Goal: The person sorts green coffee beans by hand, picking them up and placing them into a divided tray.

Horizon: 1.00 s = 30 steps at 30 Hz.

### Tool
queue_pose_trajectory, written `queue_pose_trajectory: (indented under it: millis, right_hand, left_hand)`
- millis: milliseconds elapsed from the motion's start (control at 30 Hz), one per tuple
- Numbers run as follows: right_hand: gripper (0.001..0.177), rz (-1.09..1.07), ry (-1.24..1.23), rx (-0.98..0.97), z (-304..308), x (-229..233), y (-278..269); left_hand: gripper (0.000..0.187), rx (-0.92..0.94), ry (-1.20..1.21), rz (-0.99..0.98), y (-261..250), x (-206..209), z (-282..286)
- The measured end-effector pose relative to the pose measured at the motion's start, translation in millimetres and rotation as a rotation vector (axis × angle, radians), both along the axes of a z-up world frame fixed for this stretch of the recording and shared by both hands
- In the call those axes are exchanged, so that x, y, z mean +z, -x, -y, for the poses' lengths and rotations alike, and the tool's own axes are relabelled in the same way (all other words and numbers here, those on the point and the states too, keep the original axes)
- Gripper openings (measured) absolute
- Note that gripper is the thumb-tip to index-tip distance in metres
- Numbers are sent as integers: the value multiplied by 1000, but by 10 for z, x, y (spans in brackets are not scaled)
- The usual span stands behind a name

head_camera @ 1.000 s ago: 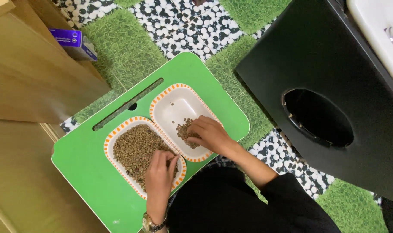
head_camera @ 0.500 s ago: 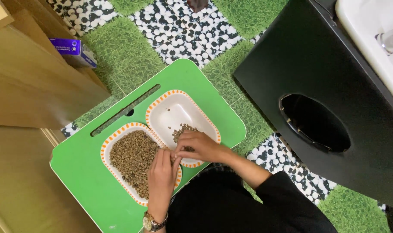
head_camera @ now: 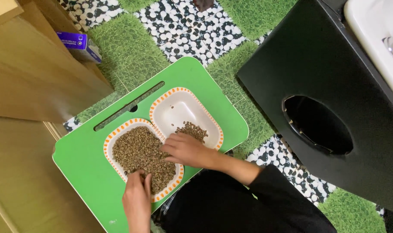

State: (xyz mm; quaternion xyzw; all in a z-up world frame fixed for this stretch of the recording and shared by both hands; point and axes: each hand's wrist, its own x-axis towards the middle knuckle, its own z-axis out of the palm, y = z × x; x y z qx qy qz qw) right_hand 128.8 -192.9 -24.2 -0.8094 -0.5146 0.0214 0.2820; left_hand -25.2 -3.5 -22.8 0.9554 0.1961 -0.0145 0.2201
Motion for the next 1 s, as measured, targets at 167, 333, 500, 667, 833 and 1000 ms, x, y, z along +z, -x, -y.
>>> queue_pose_trajectory:
  millis: [167, 333, 500, 667, 833, 1000]
  right_hand:
    - [25, 126, 90, 17, -320, -122, 48]
    - [15, 113, 15, 91, -416, -306, 54]
    - [35, -865, 283, -426, -653, -13, 52]
    - [16, 21, 121, 135, -526, -141, -3]
    - [14, -14, 99, 139, -600, 172, 19]
    - [9, -20, 63, 156, -626, 308, 27]
  left_hand:
    - [22, -5, 46, 51, -133, 141, 63]
    - [14, 15, 156, 152, -154, 335, 38]
    - [16, -76, 212, 298, -147, 185, -109]
    - [19, -105, 279, 381, -83, 9, -226]
    - [22, -107, 353, 403, -80, 145, -292]
    - [22, -125, 443, 423, -67, 189, -360]
